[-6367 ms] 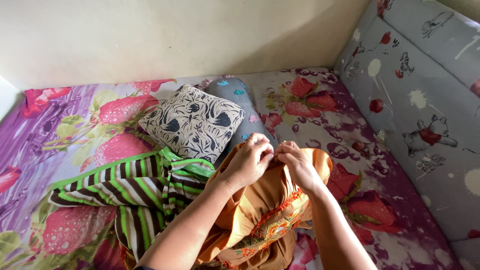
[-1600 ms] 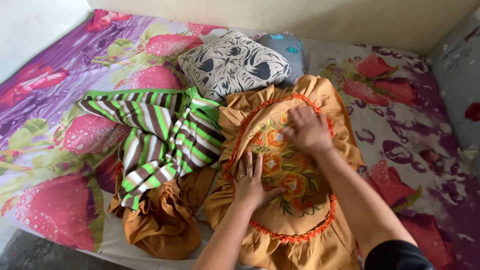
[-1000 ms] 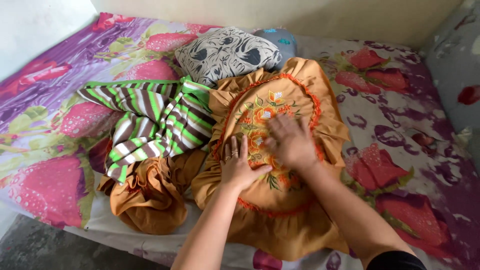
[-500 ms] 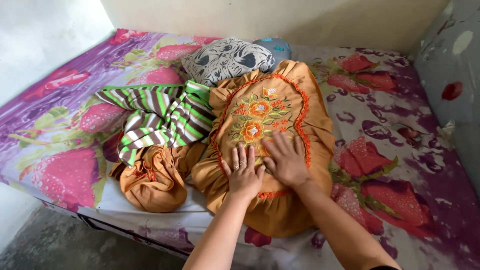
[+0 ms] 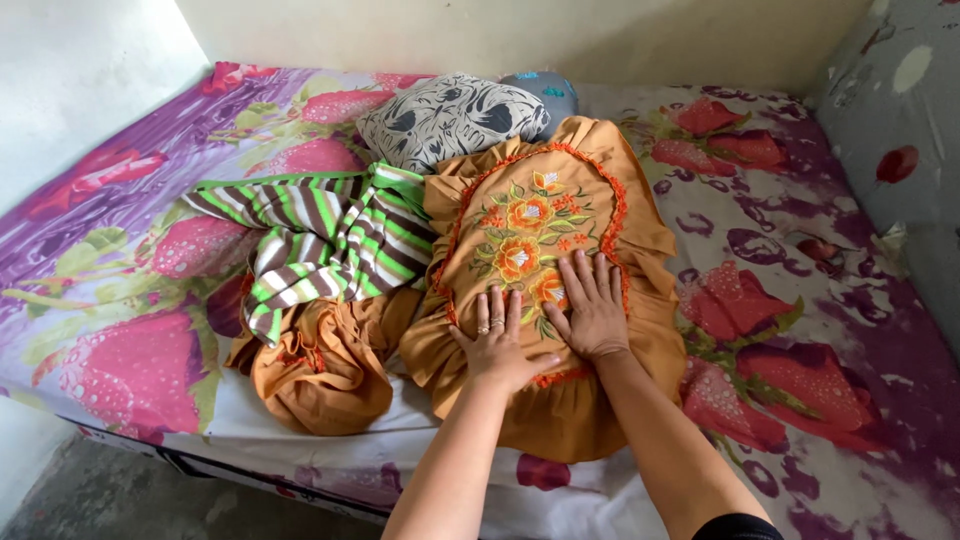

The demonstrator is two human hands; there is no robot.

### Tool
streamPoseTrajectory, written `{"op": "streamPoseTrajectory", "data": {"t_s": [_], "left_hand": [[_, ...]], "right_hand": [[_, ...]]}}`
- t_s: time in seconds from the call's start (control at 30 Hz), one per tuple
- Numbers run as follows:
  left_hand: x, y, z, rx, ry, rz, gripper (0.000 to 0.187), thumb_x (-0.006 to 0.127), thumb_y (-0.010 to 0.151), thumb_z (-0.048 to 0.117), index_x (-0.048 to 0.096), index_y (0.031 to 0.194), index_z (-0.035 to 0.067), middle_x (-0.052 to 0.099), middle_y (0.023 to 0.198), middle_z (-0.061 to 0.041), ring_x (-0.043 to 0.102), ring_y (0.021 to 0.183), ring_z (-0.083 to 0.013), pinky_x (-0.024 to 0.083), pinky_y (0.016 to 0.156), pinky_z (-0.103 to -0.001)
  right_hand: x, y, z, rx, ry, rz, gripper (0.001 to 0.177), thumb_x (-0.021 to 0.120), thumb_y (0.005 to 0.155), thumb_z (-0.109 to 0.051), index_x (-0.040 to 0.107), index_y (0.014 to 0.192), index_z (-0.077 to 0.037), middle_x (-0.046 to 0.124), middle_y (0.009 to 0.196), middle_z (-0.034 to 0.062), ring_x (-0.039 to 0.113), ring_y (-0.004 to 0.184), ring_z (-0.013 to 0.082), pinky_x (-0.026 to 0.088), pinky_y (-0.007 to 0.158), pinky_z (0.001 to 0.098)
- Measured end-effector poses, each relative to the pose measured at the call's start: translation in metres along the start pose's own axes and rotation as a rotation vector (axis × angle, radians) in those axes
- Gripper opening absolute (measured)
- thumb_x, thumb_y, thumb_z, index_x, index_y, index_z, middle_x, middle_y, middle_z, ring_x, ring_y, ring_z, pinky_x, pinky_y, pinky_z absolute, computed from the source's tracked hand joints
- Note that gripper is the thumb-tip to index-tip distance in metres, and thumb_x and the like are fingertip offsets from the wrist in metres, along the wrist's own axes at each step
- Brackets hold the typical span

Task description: Smoothing out and folding decorative pillow covers and striped fabric on a bed.

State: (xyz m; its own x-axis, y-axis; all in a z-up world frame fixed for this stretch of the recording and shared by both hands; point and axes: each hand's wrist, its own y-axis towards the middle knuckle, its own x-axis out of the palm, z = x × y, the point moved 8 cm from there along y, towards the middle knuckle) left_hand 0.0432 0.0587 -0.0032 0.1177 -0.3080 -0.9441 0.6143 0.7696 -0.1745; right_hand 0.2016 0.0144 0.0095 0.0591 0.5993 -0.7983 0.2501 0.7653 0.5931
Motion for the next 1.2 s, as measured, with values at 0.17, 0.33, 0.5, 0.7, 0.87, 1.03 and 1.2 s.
{"op": "streamPoseTrajectory", "data": {"t_s": [0.17,0.33,0.5,0.7,0.87,1.03,1.2], "left_hand": [[0.001,0.005,0.002,0.015,0.043,-0.047,0.138,0.072,0.071,0.080,-0.013,0.165,0.025,-0.022,0.172,-0.006,-0.020,0.159,-0.0269,-0.002,0.115,-0.080],[-0.004,0.003,-0.002,0.012,0.074,-0.043,0.145,0.080,0.067,0.074,-0.015,0.165,0.025,-0.022,0.173,-0.008,-0.020,0.159,-0.0286,0.003,0.114,-0.081],[0.003,-0.001,0.003,0.001,0.084,0.003,0.145,0.083,0.066,0.072,-0.012,0.165,0.024,-0.020,0.173,-0.008,-0.016,0.159,-0.0309,0.005,0.114,-0.081],[0.010,-0.003,0.002,-0.002,0.096,0.056,0.142,0.083,0.067,0.072,-0.008,0.165,0.024,-0.017,0.173,-0.010,-0.014,0.159,-0.0324,0.006,0.115,-0.080],[0.014,-0.003,0.000,-0.034,0.087,0.079,0.141,0.083,0.067,0.073,-0.007,0.165,0.026,-0.016,0.173,-0.010,-0.014,0.158,-0.0329,0.005,0.116,-0.079],[-0.001,-0.005,0.001,-0.073,0.065,0.076,0.142,0.083,0.066,0.073,-0.010,0.165,0.031,-0.020,0.172,-0.011,-0.017,0.158,-0.0313,0.005,0.116,-0.079],[0.033,0.016,-0.035,-0.121,-0.118,0.030,0.154,0.085,0.054,0.077,-0.019,0.159,0.032,-0.029,0.167,-0.011,-0.028,0.154,-0.0357,0.007,0.119,-0.071]], "right_hand": [[0.006,-0.005,0.005,0.032,0.004,-0.010,0.082,0.049,0.094,-0.062,0.030,0.162,-0.020,0.024,0.169,0.0109,0.016,0.156,0.0387,0.011,0.124,0.0560],[-0.005,-0.002,-0.002,0.023,0.033,0.042,0.079,0.049,0.095,-0.060,0.031,0.161,-0.020,0.027,0.169,0.0102,0.019,0.157,0.0383,0.013,0.126,0.0558],[-0.005,-0.011,0.000,0.020,0.073,0.049,0.077,0.049,0.097,-0.056,0.033,0.162,-0.017,0.028,0.168,0.0123,0.020,0.155,0.0400,0.015,0.124,0.0552],[-0.003,-0.014,0.004,0.027,0.086,0.038,0.076,0.049,0.096,-0.056,0.034,0.161,-0.017,0.028,0.168,0.0118,0.021,0.155,0.0390,0.016,0.124,0.0548],[-0.004,-0.015,0.005,-0.014,0.118,0.069,0.075,0.048,0.099,-0.054,0.033,0.162,-0.016,0.027,0.170,0.0131,0.021,0.156,0.0391,0.015,0.126,0.0541],[0.004,-0.020,0.013,0.011,0.119,0.045,0.082,0.043,0.098,-0.060,0.024,0.164,-0.015,0.019,0.170,0.0199,0.015,0.157,0.0397,0.008,0.124,0.0587],[0.009,-0.032,0.042,0.277,0.073,0.048,0.096,0.035,0.099,-0.073,0.013,0.163,-0.005,0.008,0.167,0.0280,0.007,0.154,0.0454,-0.003,0.112,0.0725]]}}
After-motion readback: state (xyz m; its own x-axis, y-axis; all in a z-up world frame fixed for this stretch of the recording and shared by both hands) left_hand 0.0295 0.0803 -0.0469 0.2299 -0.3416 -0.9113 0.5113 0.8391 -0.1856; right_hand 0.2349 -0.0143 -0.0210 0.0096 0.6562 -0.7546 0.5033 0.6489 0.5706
